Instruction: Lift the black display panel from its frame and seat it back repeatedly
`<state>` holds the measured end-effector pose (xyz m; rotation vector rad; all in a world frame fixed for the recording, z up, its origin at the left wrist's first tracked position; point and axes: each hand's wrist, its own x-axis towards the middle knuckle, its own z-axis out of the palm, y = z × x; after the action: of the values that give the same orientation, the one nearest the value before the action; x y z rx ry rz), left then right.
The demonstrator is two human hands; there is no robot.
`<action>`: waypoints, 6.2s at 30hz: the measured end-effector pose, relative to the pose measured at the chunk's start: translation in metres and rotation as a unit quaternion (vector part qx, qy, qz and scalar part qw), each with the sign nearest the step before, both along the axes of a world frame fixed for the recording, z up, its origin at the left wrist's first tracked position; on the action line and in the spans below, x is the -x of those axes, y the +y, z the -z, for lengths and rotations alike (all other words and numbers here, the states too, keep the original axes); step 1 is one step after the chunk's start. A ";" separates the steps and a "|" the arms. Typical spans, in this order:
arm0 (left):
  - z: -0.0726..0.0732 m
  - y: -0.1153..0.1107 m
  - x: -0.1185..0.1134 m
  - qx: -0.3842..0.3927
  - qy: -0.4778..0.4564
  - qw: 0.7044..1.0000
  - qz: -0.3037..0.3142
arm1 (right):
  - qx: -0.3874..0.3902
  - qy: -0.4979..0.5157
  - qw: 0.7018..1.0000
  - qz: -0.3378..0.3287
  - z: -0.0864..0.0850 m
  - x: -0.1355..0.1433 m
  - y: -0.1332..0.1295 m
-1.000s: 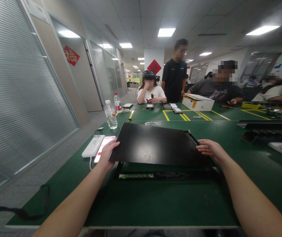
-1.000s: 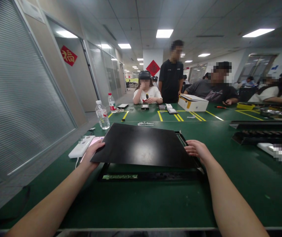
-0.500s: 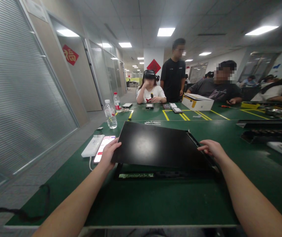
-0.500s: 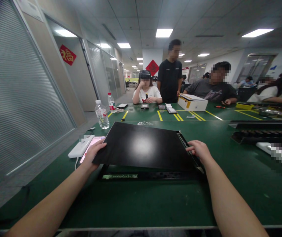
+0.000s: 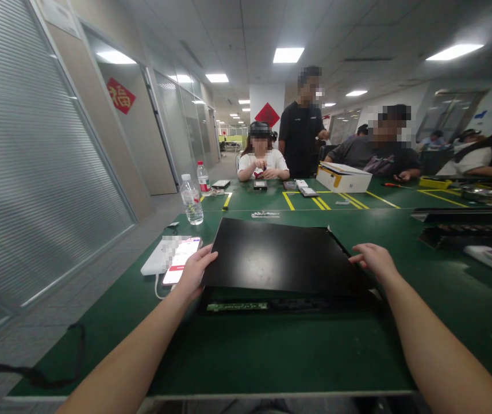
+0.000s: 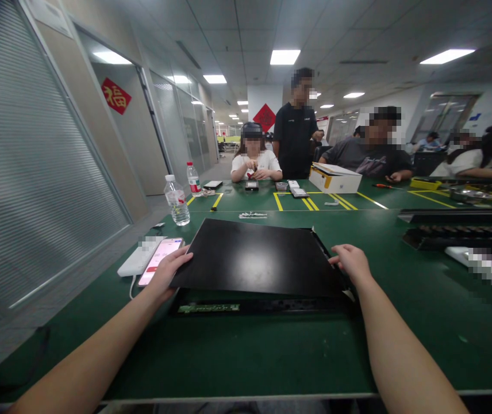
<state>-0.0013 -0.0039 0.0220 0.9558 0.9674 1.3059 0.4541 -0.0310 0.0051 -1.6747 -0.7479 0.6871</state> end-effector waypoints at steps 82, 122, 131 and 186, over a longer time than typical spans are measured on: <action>0.011 0.003 0.000 0.033 0.061 0.995 0.067 | 0.162 -0.446 0.880 -0.025 0.002 0.006 0.000; 0.005 0.001 -0.002 0.071 0.059 0.995 0.032 | 0.169 -0.431 0.885 -0.038 0.003 0.002 0.001; 0.017 0.008 0.003 0.052 0.051 0.996 0.060 | 0.167 -0.432 0.885 -0.033 0.005 0.000 0.002; 0.019 0.009 0.000 0.050 0.075 0.995 0.048 | 0.112 -0.400 0.902 -0.115 0.039 -0.020 0.019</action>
<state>-0.0011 0.0049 0.0031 1.0212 1.0798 1.1068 0.4743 -0.0115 -0.0344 -2.1164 -1.5095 0.2122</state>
